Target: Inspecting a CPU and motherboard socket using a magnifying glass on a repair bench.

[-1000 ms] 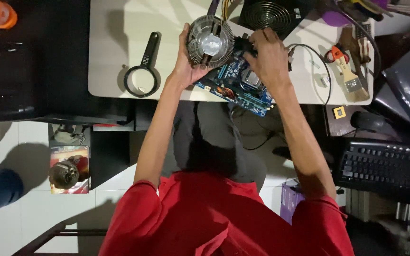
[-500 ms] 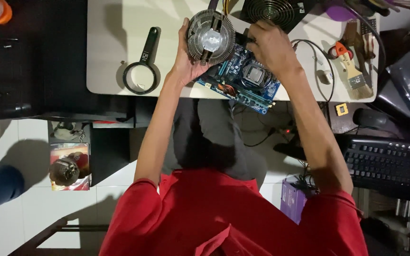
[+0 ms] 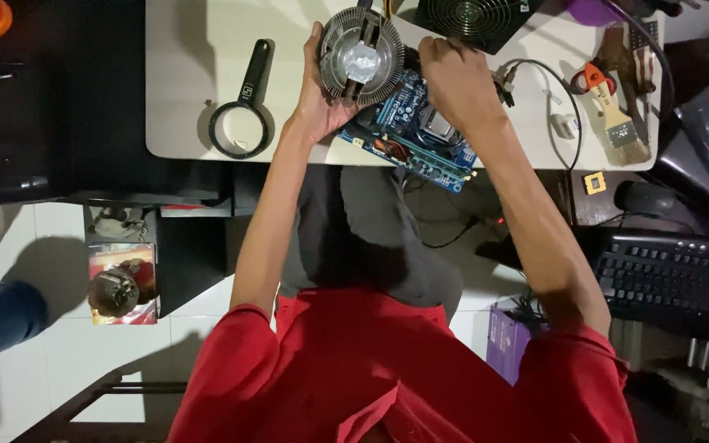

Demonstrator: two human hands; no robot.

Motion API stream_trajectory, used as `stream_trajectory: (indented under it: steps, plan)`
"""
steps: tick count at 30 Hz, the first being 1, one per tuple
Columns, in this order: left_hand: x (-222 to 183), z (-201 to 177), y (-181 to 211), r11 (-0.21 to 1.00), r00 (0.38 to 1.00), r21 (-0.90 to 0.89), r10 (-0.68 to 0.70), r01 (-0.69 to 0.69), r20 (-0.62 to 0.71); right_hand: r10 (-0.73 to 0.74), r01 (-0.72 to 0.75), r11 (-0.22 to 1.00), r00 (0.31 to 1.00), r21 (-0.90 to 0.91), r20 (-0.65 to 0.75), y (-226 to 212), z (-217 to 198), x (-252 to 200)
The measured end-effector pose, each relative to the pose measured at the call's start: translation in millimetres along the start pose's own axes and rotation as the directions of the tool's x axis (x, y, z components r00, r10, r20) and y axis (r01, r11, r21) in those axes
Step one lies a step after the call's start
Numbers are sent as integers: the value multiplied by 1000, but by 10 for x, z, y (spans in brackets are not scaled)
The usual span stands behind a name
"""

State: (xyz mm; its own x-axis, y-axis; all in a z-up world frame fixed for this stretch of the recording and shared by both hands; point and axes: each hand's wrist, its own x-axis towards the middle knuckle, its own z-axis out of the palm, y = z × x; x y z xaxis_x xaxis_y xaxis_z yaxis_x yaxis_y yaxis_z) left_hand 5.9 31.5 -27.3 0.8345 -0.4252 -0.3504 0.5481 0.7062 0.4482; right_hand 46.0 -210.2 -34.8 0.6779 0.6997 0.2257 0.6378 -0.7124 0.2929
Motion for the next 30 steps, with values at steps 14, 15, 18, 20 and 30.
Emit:
stream_trajectory:
  steps: [14,15,18,20,30]
  plan:
    - [-24,24,2,1000,995,14,-10,11,-97,44,-58,988,994,143,101,-5,-154,-60]
    - [-25,42,4,1000,992,-5,-1,0,-123,24,-38,990,994,138,103,5,-159,-34]
    - [-19,-3,-5,999,999,30,26,-25,-39,31,-56,982,990,182,137,14,-173,-27]
    - [9,-30,-2,1000,999,-1,2,-2,-34,43,-76,971,988,225,151,7,-243,-46]
    - [-17,-45,-5,989,998,-131,66,-62,25,96,-111,980,991,168,93,95,-81,8]
